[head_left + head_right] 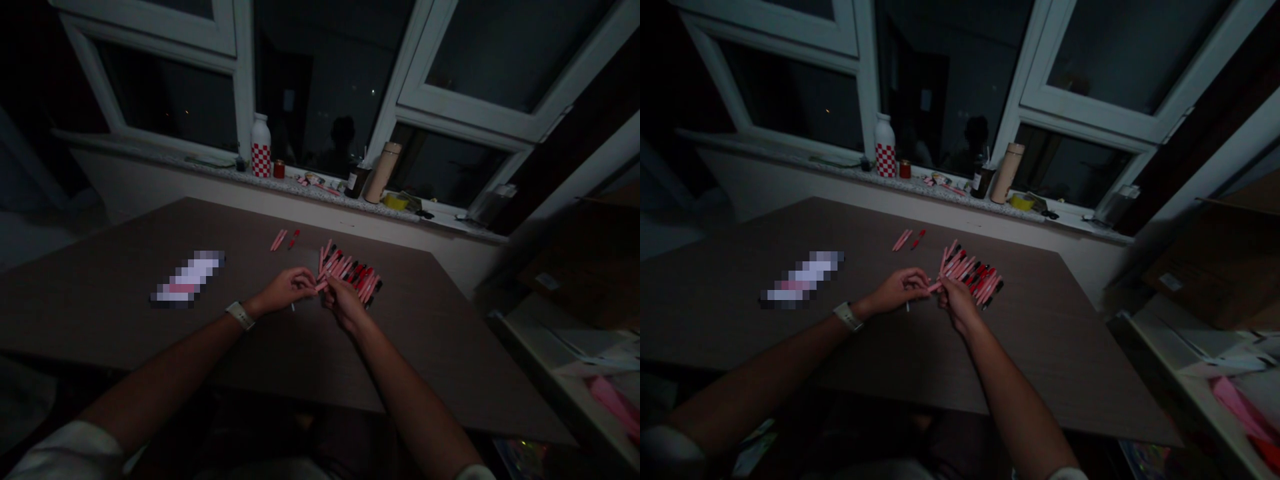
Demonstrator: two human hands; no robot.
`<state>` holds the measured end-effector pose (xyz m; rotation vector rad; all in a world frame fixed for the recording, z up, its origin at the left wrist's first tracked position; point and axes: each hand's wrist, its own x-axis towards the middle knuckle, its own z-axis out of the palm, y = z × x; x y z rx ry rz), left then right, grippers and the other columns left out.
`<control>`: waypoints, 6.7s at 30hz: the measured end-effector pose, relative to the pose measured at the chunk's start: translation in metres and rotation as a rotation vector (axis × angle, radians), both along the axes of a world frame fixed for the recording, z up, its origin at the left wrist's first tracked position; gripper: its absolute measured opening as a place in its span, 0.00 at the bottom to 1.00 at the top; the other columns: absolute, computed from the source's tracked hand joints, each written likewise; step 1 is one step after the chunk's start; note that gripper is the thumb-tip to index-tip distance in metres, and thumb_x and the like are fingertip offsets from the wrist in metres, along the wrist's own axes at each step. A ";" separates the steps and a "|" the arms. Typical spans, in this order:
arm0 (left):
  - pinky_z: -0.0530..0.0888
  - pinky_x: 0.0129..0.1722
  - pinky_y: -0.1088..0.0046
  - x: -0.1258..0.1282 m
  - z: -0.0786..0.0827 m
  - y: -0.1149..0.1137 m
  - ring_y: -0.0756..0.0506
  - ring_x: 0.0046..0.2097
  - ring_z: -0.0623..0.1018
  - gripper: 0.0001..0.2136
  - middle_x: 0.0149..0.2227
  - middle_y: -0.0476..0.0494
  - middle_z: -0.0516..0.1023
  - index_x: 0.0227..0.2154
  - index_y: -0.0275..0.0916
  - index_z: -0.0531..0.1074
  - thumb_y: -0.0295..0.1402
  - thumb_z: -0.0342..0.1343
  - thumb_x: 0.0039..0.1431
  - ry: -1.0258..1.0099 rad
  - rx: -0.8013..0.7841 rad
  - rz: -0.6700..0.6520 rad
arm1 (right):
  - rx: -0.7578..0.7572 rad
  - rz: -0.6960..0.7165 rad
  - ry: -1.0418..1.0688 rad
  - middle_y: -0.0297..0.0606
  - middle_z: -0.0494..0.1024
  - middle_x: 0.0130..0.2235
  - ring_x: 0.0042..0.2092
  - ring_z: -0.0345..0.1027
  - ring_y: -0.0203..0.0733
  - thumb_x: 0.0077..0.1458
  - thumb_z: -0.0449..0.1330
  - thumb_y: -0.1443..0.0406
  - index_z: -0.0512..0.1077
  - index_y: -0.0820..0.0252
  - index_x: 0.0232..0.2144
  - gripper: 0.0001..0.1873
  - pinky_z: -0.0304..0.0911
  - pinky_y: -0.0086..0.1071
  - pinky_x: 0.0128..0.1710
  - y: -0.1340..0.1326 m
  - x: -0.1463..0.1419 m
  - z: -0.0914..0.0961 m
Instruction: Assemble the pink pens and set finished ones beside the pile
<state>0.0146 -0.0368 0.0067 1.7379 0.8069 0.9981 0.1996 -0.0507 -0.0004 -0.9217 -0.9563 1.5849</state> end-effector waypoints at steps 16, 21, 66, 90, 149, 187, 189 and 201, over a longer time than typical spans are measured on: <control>0.73 0.32 0.72 -0.012 0.001 0.020 0.46 0.32 0.78 0.16 0.29 0.46 0.78 0.35 0.38 0.71 0.48 0.54 0.61 -0.011 0.172 0.475 | 0.108 0.118 0.001 0.36 0.82 0.36 0.37 0.76 0.39 0.38 0.76 0.60 0.76 0.57 0.36 0.21 0.67 0.31 0.39 -0.004 -0.007 -0.004; 0.70 0.43 0.65 -0.024 -0.005 0.021 0.42 0.40 0.75 0.09 0.36 0.42 0.79 0.36 0.38 0.75 0.38 0.53 0.62 0.460 0.474 0.505 | 0.178 -0.004 0.038 0.37 0.83 0.36 0.39 0.76 0.43 0.37 0.76 0.60 0.71 0.55 0.32 0.21 0.67 0.34 0.38 0.002 0.001 -0.002; 0.67 0.45 0.66 -0.036 0.007 0.016 0.41 0.46 0.69 0.07 0.41 0.41 0.74 0.36 0.40 0.79 0.32 0.56 0.63 0.787 0.705 0.055 | 0.120 -0.168 -0.149 0.32 0.78 0.26 0.25 0.66 0.34 0.36 0.70 0.60 0.69 0.57 0.29 0.17 0.55 0.26 0.25 0.002 -0.007 -0.007; 0.67 0.51 0.67 -0.034 0.002 0.015 0.41 0.51 0.70 0.07 0.46 0.42 0.71 0.42 0.42 0.78 0.33 0.58 0.63 0.741 0.679 0.030 | 0.121 -0.152 -0.179 0.31 0.77 0.26 0.25 0.66 0.34 0.37 0.69 0.61 0.71 0.59 0.30 0.16 0.56 0.26 0.27 0.003 -0.007 -0.010; 0.71 0.48 0.67 -0.055 -0.021 0.053 0.42 0.41 0.80 0.11 0.37 0.42 0.84 0.36 0.39 0.81 0.38 0.57 0.59 0.699 0.211 0.581 | 0.238 -0.047 -0.358 0.31 0.78 0.25 0.26 0.69 0.37 0.39 0.68 0.59 0.69 0.56 0.30 0.16 0.59 0.29 0.29 0.003 -0.011 -0.016; 0.71 0.43 0.69 -0.049 -0.017 0.045 0.41 0.43 0.79 0.11 0.38 0.44 0.84 0.36 0.43 0.81 0.41 0.57 0.57 0.785 0.123 0.593 | 0.491 -0.037 -0.633 0.29 0.72 0.26 0.27 0.64 0.38 0.48 0.63 0.60 0.71 0.55 0.33 0.09 0.56 0.29 0.29 -0.001 -0.009 -0.029; 0.70 0.44 0.68 -0.048 -0.016 0.044 0.40 0.44 0.79 0.11 0.38 0.44 0.84 0.36 0.43 0.81 0.41 0.57 0.57 0.778 0.130 0.578 | 0.544 -0.030 -0.708 0.29 0.71 0.26 0.28 0.63 0.39 0.50 0.62 0.61 0.71 0.54 0.33 0.06 0.55 0.30 0.29 -0.005 -0.008 -0.027; 0.70 0.46 0.68 -0.045 -0.014 0.040 0.40 0.46 0.79 0.11 0.39 0.43 0.83 0.37 0.43 0.80 0.41 0.56 0.59 0.780 0.149 0.495 | 0.687 -0.010 -0.892 0.32 0.72 0.28 0.32 0.65 0.43 0.57 0.58 0.60 0.69 0.54 0.32 0.05 0.54 0.32 0.32 -0.013 -0.016 -0.022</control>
